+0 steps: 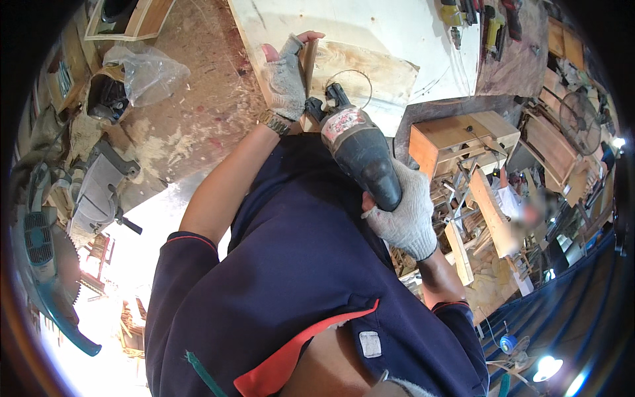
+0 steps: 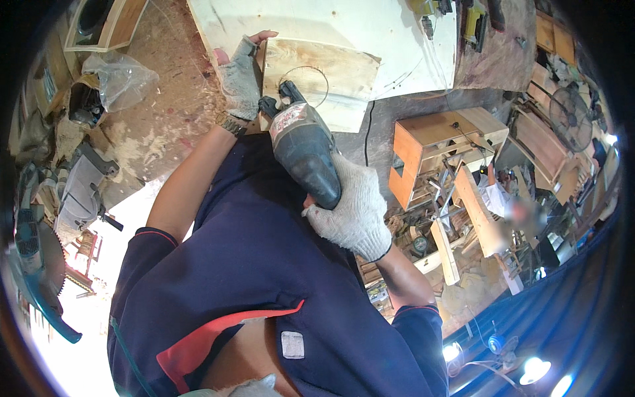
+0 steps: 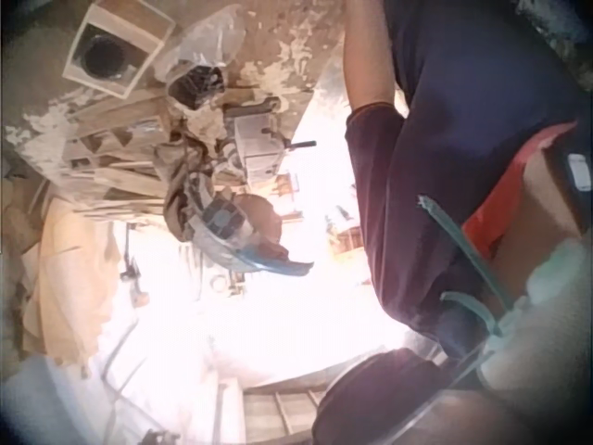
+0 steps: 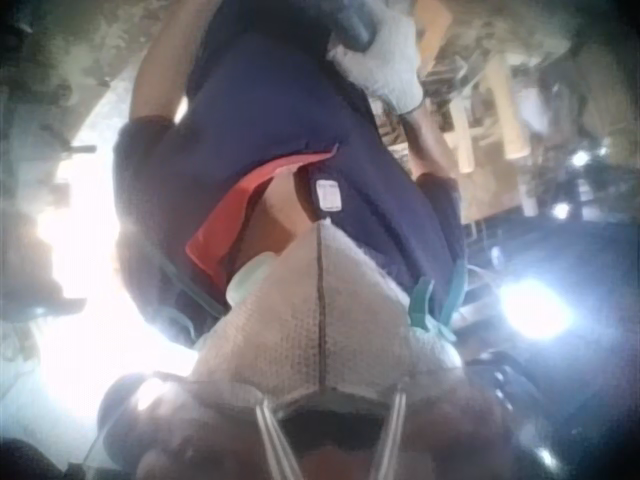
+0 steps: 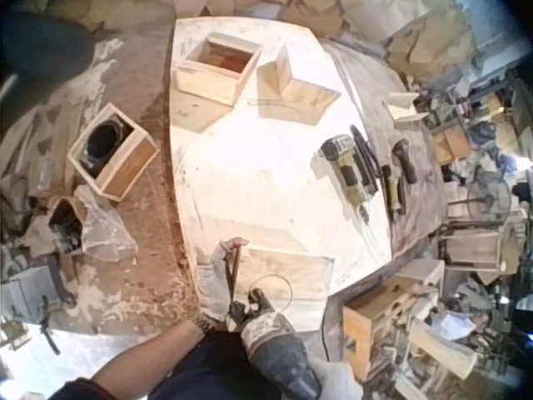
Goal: The person uses a handheld power drill to cut circular holes in small wooden boxes. They then insert black cylindrical components into the holes and test the fit by placing the boxes together. The person repeats this process on multiple boxes.
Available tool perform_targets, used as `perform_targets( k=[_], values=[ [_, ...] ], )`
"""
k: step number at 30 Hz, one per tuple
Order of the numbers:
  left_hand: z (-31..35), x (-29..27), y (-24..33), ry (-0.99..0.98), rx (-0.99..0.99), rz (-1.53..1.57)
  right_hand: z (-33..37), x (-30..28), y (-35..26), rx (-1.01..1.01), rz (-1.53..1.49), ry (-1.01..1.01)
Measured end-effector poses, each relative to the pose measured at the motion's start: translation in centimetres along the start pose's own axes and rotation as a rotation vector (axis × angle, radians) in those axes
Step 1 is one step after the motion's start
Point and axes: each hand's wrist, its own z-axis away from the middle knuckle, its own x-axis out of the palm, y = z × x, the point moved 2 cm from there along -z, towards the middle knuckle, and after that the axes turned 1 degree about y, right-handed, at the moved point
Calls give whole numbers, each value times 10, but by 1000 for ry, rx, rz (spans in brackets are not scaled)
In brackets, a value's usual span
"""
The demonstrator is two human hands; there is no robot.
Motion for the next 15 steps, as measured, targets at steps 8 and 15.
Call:
perform_targets(
  k=[8,15],
  values=[
    [0,3,4,40,-27,-18,1,5,-9,62,-35,53],
    [-1,0,5,-22,-55,-4,3,12,-4,156,-136,6]
  ],
)
